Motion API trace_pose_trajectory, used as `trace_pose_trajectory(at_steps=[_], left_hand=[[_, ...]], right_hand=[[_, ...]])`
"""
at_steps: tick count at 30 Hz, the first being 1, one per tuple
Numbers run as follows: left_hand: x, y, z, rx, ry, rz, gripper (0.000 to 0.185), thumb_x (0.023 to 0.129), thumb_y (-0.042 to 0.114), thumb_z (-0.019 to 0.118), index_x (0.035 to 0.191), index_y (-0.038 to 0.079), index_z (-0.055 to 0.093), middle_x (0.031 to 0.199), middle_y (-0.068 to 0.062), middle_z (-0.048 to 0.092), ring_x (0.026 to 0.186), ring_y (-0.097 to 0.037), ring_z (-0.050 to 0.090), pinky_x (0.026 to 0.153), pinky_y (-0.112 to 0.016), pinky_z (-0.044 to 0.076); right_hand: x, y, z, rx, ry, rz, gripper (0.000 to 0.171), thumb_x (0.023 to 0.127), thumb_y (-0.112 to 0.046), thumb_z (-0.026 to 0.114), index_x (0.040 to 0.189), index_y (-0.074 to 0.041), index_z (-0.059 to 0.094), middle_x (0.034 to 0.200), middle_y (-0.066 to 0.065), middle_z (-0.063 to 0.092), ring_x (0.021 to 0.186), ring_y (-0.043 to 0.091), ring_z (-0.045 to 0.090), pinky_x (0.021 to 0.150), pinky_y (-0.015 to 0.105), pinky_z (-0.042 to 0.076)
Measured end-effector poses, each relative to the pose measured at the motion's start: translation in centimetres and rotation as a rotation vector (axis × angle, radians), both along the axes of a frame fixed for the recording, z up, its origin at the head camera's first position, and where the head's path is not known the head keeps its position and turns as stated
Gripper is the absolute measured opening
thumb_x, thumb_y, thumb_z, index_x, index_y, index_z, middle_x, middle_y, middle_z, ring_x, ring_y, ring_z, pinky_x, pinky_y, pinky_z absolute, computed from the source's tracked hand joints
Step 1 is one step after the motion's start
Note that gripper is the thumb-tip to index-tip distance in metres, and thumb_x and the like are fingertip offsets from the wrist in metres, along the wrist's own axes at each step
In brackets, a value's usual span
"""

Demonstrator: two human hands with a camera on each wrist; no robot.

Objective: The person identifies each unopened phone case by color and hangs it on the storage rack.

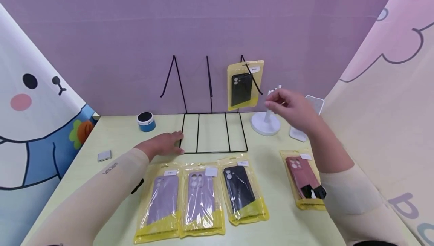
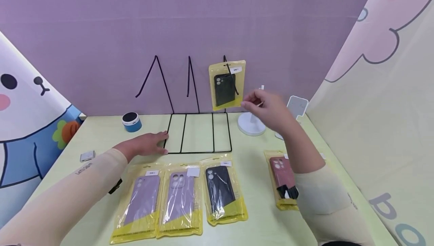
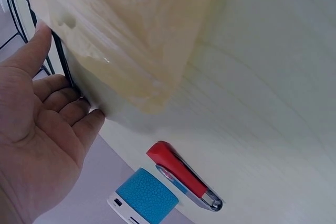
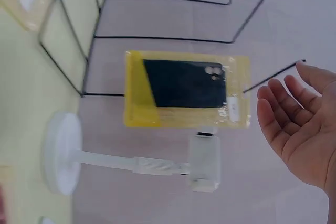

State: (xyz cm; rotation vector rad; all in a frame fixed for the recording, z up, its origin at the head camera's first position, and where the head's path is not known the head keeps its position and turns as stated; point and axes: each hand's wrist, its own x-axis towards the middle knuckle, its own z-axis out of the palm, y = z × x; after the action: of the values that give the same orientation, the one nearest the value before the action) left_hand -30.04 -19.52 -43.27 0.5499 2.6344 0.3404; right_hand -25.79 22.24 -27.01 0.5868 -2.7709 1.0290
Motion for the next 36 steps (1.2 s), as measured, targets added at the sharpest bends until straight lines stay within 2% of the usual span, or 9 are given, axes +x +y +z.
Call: trace_pose_trajectory(at_steps=[5, 11, 16, 19, 27, 30, 36], left_hand=[[0.1, 0.0, 0.1, 0.009, -0.008, 0.002, 0.081, 0.095, 0.043, 0.062, 0.156, 0.004, 0.024, 0.163, -0.019, 0.015, 0.150, -0.038, 0.015, 0.121, -0.051, 0.019], [0.1, -0.1, 0.3, 0.020, -0.014, -0.001, 0.081, 0.095, 0.042, 0.062, 0.155, 0.003, 0.024, 0.163, -0.020, 0.015, 0.149, -0.039, 0.015, 0.121, -0.052, 0.019], [0.1, -0.2, 0.1, 0.029, -0.014, -0.002, 0.082, 0.095, 0.043, 0.062, 0.155, 0.003, 0.023, 0.163, -0.020, 0.014, 0.150, -0.039, 0.015, 0.121, -0.052, 0.019], [0.1, -0.2, 0.0, 0.029, -0.016, 0.000, 0.083, 0.095, 0.044, 0.062, 0.156, 0.004, 0.023, 0.163, -0.019, 0.013, 0.150, -0.039, 0.014, 0.121, -0.052, 0.019], [0.0, 0.0, -0.1, 0.020, -0.015, 0.002, 0.083, 0.095, 0.044, 0.062, 0.156, 0.005, 0.022, 0.163, -0.018, 0.013, 0.150, -0.038, 0.014, 0.121, -0.051, 0.019], [0.1, 0.0, 0.1, 0.008, -0.003, 0.001, 0.082, 0.095, 0.043, 0.061, 0.156, 0.004, 0.022, 0.163, -0.019, 0.014, 0.150, -0.038, 0.014, 0.121, -0.051, 0.018], [0.1, 0.1, 0.2, 0.014, -0.006, 0.002, 0.081, 0.096, 0.042, 0.061, 0.156, 0.003, 0.022, 0.163, -0.020, 0.014, 0.150, -0.039, 0.014, 0.122, -0.051, 0.017]], right_hand=[[0.4, -0.4, -3.1, 0.065, -0.061, 0.077, 0.023, 0.097, -0.035, 0.062, 0.107, -0.016, 0.065, 0.101, 0.001, 0.067, 0.093, 0.018, 0.061, 0.083, 0.037, 0.054], [0.2, -1.6, -6.6, 0.060, -0.142, 0.126, 0.028, 0.095, -0.036, 0.064, 0.114, -0.014, 0.064, 0.109, 0.002, 0.066, 0.102, 0.018, 0.062, 0.090, 0.040, 0.053], [0.1, -2.6, -9.2, 0.113, -0.176, 0.178, 0.035, 0.094, -0.031, 0.066, 0.121, -0.010, 0.062, 0.117, 0.007, 0.065, 0.109, 0.024, 0.061, 0.094, 0.045, 0.052], [0.2, -3.2, -10.6, 0.182, -0.202, 0.204, 0.043, 0.093, -0.031, 0.068, 0.127, -0.006, 0.058, 0.124, 0.011, 0.063, 0.114, 0.029, 0.059, 0.097, 0.047, 0.051], [0.3, -4.3, -13.0, 0.437, -0.245, 0.209, 0.055, 0.090, -0.036, 0.071, 0.133, -0.005, 0.057, 0.131, 0.014, 0.059, 0.122, 0.030, 0.055, 0.101, 0.047, 0.047], [0.1, -4.7, -13.5, 0.490, -0.272, 0.201, 0.056, 0.089, -0.039, 0.071, 0.134, -0.008, 0.058, 0.137, 0.013, 0.056, 0.129, 0.031, 0.050, 0.105, 0.047, 0.044], [-0.2, -5.1, -14.4, 0.569, -0.243, 0.227, 0.053, 0.087, -0.038, 0.072, 0.130, -0.008, 0.061, 0.131, 0.012, 0.059, 0.126, 0.032, 0.051, 0.105, 0.047, 0.043]])
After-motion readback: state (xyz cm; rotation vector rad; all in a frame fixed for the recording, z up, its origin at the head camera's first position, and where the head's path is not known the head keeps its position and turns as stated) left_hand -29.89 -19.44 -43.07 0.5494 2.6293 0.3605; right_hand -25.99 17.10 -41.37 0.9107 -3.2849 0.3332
